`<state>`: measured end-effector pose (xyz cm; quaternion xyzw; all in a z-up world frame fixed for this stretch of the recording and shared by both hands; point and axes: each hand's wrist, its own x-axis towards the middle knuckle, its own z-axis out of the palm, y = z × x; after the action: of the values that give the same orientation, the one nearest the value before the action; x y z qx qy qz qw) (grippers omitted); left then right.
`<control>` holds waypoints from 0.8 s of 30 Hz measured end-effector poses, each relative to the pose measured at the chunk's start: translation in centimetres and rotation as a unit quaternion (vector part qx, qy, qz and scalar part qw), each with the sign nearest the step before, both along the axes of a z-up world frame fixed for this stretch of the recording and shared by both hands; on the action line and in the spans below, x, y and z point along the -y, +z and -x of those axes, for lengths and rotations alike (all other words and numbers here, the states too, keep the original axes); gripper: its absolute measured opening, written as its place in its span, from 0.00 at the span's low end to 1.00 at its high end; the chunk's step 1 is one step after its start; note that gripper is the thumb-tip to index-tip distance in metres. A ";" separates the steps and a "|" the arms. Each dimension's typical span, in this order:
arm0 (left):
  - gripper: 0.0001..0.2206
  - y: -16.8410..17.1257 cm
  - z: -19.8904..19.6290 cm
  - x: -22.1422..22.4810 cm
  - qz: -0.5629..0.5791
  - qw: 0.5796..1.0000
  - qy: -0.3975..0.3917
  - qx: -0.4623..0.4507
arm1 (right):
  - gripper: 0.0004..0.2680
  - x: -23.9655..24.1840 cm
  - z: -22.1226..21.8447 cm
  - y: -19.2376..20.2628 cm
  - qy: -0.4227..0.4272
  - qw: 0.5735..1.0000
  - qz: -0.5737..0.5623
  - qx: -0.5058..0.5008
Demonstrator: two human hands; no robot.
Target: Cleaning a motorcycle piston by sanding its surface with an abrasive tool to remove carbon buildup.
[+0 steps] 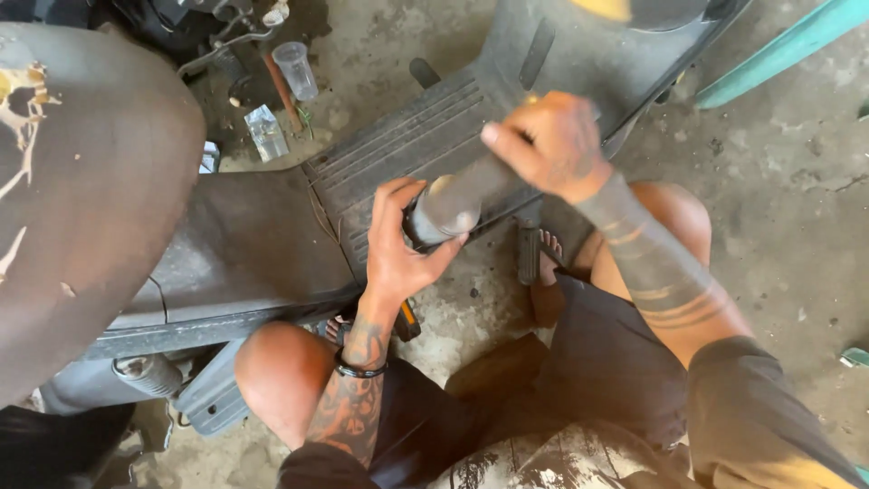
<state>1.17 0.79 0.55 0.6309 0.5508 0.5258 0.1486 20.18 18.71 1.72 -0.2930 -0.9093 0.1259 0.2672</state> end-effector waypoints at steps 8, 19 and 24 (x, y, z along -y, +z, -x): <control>0.30 -1.9 -0.1 -0.5 -0.031 0.998 0.000 0.059 | 0.22 -0.9 -1.7 -1.7 0.024 0.998 0.060 -0.028; 0.30 -1.8 -0.1 -0.7 -0.029 0.997 -0.001 0.071 | 0.24 0.2 -0.7 -0.4 -0.008 0.996 0.083 -0.017; 0.29 -2.2 0.0 -0.8 -0.022 0.997 0.010 0.075 | 0.23 -1.7 -0.7 -2.7 -0.012 0.997 0.074 -0.013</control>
<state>1.13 1.60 -1.65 0.5868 0.5329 0.5853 0.1704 20.83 20.37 -1.01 -0.3216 -0.8902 0.1933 0.2582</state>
